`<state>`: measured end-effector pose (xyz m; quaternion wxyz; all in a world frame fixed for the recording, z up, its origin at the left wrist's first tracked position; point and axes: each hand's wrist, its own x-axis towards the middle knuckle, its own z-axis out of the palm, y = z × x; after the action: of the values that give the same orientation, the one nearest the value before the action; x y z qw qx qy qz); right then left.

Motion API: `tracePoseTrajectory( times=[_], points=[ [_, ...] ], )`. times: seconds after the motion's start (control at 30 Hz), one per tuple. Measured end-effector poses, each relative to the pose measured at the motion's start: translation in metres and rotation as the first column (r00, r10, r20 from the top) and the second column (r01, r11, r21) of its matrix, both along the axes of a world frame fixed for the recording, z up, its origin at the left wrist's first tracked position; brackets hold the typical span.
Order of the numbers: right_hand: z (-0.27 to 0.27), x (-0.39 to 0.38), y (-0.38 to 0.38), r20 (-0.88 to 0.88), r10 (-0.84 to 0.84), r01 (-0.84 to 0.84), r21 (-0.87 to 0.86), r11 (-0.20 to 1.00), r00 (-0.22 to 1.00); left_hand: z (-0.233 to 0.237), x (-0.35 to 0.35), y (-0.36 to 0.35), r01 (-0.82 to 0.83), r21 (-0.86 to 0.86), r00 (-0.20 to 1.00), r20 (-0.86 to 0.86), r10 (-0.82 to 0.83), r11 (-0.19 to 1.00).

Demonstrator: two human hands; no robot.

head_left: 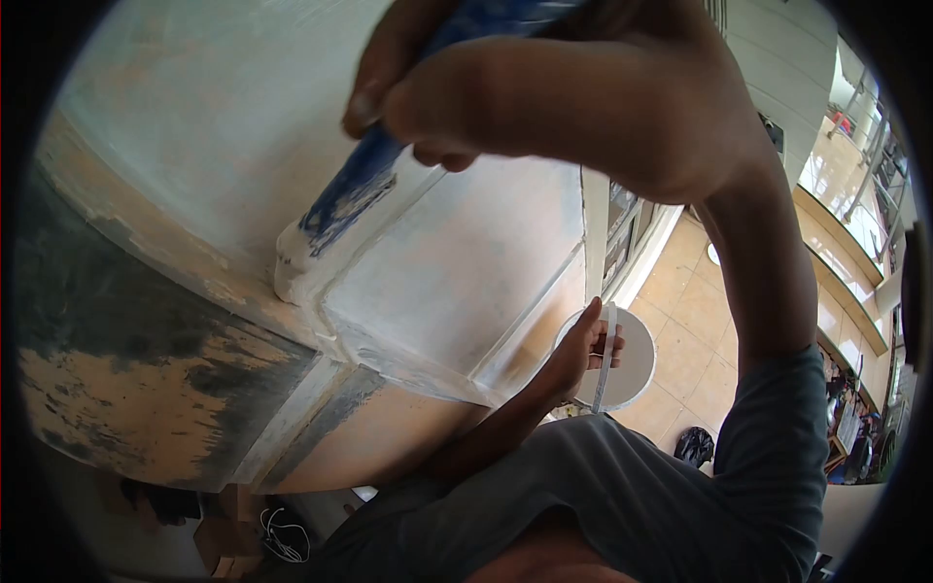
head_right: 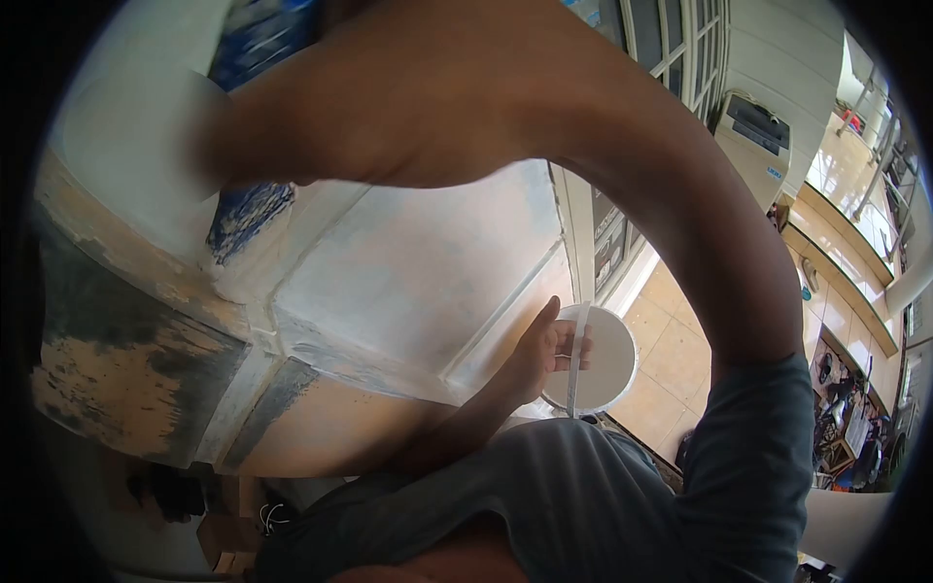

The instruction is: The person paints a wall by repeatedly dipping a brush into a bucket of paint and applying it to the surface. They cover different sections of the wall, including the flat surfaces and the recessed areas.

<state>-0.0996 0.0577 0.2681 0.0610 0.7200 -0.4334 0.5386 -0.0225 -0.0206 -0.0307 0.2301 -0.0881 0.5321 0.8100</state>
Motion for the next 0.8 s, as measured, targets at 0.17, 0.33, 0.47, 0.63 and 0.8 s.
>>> tracePoseTrajectory(
  times=[0.17,0.33,0.47,0.63,0.8],
  points=[
    [-0.057,-0.014,-0.006,-0.025,-0.088,0.085,-0.1,0.991,0.996,0.002,0.002,-0.002,-0.02,0.003,1.0,0.0,0.02,1.0],
    [-0.059,-0.005,0.045,0.019,-0.539,0.539,-0.058,0.84,0.842,0.002,0.001,-0.002,-0.017,-0.007,0.999,0.028,0.017,1.0],
    [-0.093,-0.005,0.061,0.069,-0.501,0.5,-0.264,0.825,0.863,0.003,0.002,0.002,-0.088,0.004,0.996,0.025,0.088,0.996],
    [-0.141,0.031,0.01,0.251,-0.104,0.211,-0.449,0.868,0.962,-0.002,0.002,0.009,-0.18,-0.008,0.984,-0.005,0.18,0.984],
    [-0.148,0.039,0.0,0.448,0.048,0.135,-0.368,0.92,0.893,0.006,0.002,0.003,-0.1,-0.01,0.995,-0.011,0.1,0.995]
  ],
)
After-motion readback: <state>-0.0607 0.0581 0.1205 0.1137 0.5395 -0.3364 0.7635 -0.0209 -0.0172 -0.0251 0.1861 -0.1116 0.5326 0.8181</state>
